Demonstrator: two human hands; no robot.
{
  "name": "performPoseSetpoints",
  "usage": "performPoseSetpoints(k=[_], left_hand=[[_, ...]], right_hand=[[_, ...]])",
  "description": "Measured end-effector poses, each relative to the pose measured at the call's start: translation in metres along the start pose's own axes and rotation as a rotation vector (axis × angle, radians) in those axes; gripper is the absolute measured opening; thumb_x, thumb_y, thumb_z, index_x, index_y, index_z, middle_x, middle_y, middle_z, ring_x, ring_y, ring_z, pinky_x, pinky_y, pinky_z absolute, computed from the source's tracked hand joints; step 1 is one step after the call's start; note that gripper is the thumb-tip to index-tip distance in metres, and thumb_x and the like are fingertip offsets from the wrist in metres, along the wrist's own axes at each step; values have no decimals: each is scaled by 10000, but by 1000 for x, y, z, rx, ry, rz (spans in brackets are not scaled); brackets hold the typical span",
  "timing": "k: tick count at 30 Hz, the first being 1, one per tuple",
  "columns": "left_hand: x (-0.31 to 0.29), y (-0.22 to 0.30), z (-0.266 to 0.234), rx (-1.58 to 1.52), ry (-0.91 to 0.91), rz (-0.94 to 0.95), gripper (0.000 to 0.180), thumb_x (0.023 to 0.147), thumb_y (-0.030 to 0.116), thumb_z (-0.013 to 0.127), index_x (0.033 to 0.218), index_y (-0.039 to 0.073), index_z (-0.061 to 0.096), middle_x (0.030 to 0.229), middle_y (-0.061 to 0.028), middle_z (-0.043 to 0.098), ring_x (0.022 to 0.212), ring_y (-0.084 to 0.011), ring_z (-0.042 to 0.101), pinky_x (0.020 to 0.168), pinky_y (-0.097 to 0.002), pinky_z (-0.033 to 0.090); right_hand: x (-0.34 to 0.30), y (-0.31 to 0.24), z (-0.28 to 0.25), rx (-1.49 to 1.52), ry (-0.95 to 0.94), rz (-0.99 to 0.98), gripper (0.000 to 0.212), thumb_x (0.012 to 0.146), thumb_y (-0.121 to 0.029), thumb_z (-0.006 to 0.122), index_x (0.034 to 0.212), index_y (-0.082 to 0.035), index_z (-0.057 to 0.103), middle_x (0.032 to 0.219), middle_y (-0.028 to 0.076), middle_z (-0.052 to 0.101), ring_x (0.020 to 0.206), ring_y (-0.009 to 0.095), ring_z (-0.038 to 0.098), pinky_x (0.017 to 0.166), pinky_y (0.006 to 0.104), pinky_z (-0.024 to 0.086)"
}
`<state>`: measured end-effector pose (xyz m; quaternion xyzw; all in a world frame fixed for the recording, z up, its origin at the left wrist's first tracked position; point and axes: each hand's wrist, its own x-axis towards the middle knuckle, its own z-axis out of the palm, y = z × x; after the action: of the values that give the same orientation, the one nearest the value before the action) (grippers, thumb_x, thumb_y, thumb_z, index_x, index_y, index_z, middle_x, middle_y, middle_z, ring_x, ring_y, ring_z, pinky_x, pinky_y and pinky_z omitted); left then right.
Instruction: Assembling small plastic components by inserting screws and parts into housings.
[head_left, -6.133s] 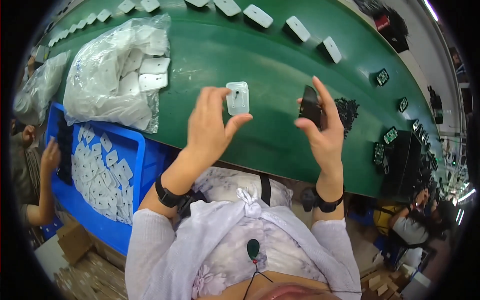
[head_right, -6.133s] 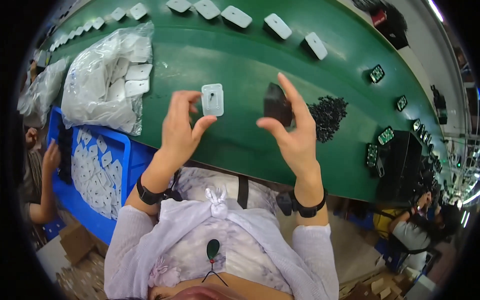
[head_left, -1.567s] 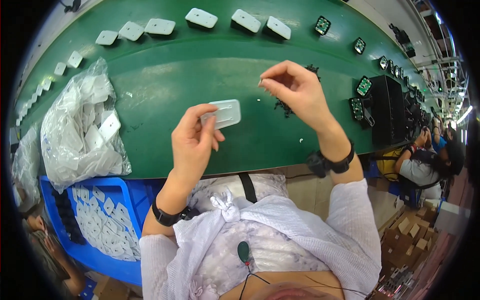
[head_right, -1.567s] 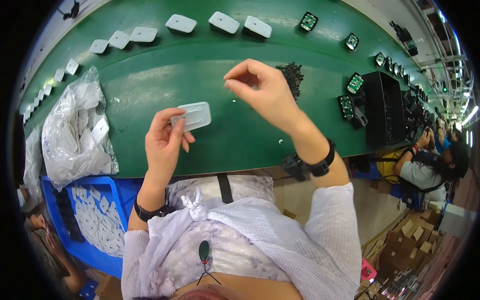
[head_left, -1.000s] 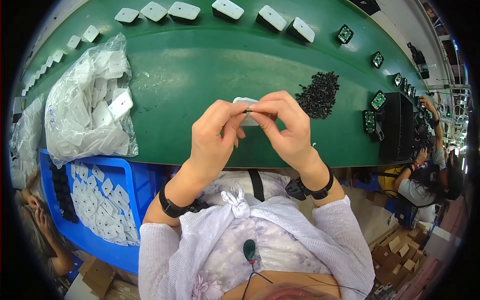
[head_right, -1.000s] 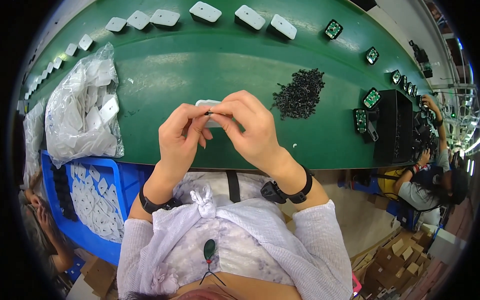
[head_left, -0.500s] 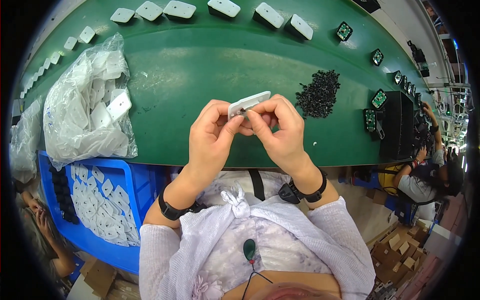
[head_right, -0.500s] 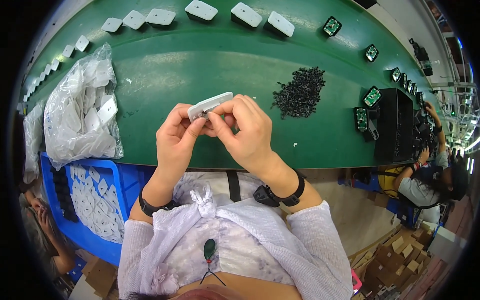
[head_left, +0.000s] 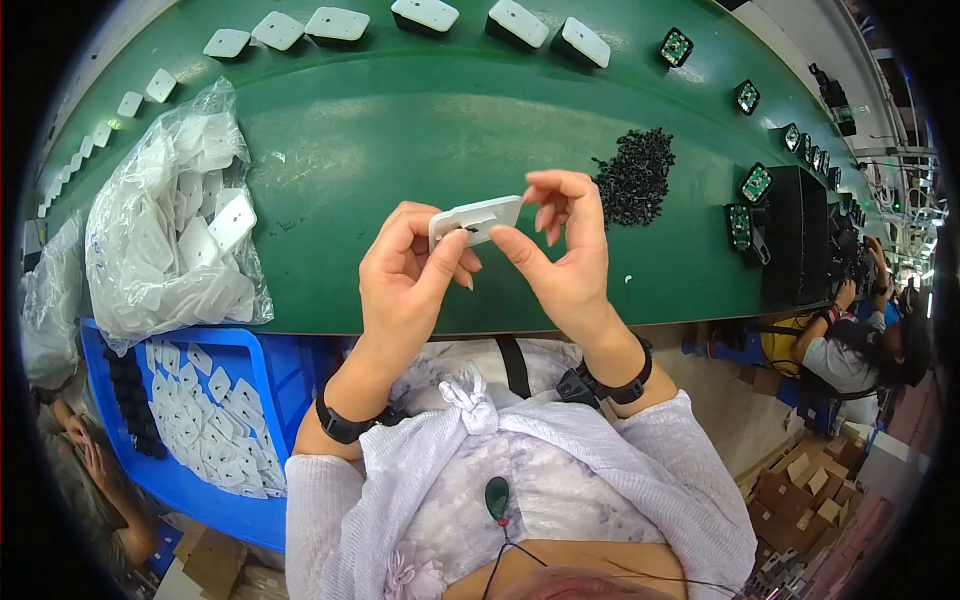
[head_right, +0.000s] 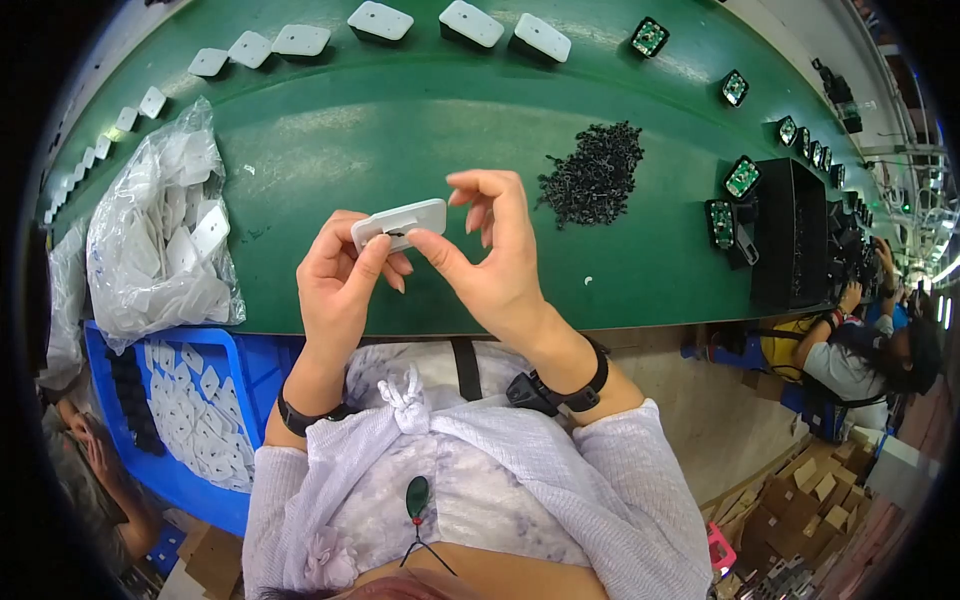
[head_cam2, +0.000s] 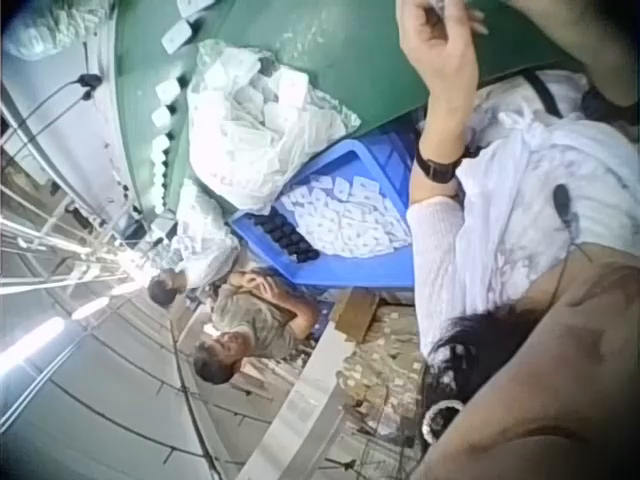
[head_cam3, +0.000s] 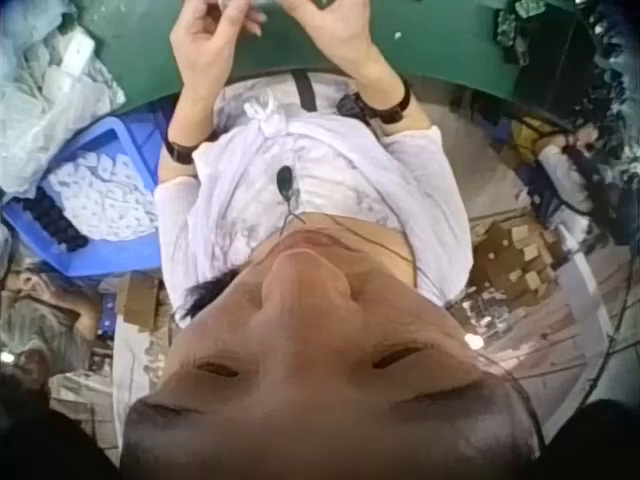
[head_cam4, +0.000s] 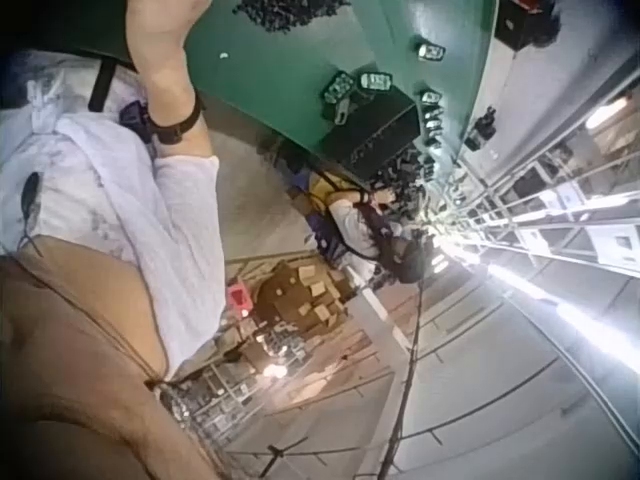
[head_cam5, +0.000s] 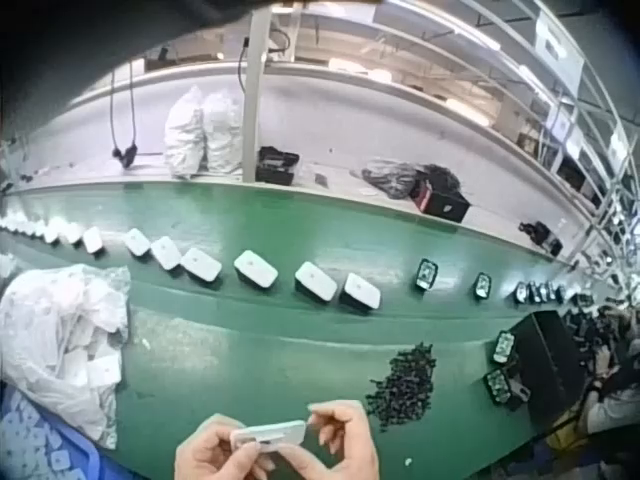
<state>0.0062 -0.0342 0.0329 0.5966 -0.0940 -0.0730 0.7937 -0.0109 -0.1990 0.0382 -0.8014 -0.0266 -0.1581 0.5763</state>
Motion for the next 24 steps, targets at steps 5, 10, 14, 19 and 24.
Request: performPoseSetpoints(k=[5,10,14,19,24], left_hand=[[2,2,2,-2,-50,-68,44,912,-4,571,913,-48,564,933,-84,519,706,-129,611,560,-224,505],[9,-2,4,76,-114,-175,142,942,15,513,1036,-72,575,923,-101,575,679,-136,611,565,-228,501],[21,-4,9,82,-57,-188,264,974,67,478,1204,-61,502,848,-96,614,662,-144,612,579,-233,505],[43,-14,-55,442,61,-112,129,984,71,469,1047,-8,549,807,-42,597,585,-81,528,518,-198,433],[54,-16,-66,893,72,-18,109,951,44,500,980,24,603,826,-33,542,623,-101,496,543,-230,415]], right_hand=[[9,-4,-8,44,-229,137,240,781,-127,749,944,-61,586,909,-1,531,757,69,460,657,212,364],[13,3,-15,158,-243,300,196,792,-131,738,821,-45,564,758,-15,532,668,54,477,566,220,382],[23,16,-30,307,-273,312,261,793,-196,762,881,-33,578,753,5,561,655,71,514,562,243,419],[94,21,-125,-610,80,-28,430,816,-419,709,1038,-71,590,834,65,614,716,160,594,640,297,482],[211,102,-210,-1116,301,296,705,833,-653,539,1277,-107,506,1063,135,628,964,296,629,817,397,511]])
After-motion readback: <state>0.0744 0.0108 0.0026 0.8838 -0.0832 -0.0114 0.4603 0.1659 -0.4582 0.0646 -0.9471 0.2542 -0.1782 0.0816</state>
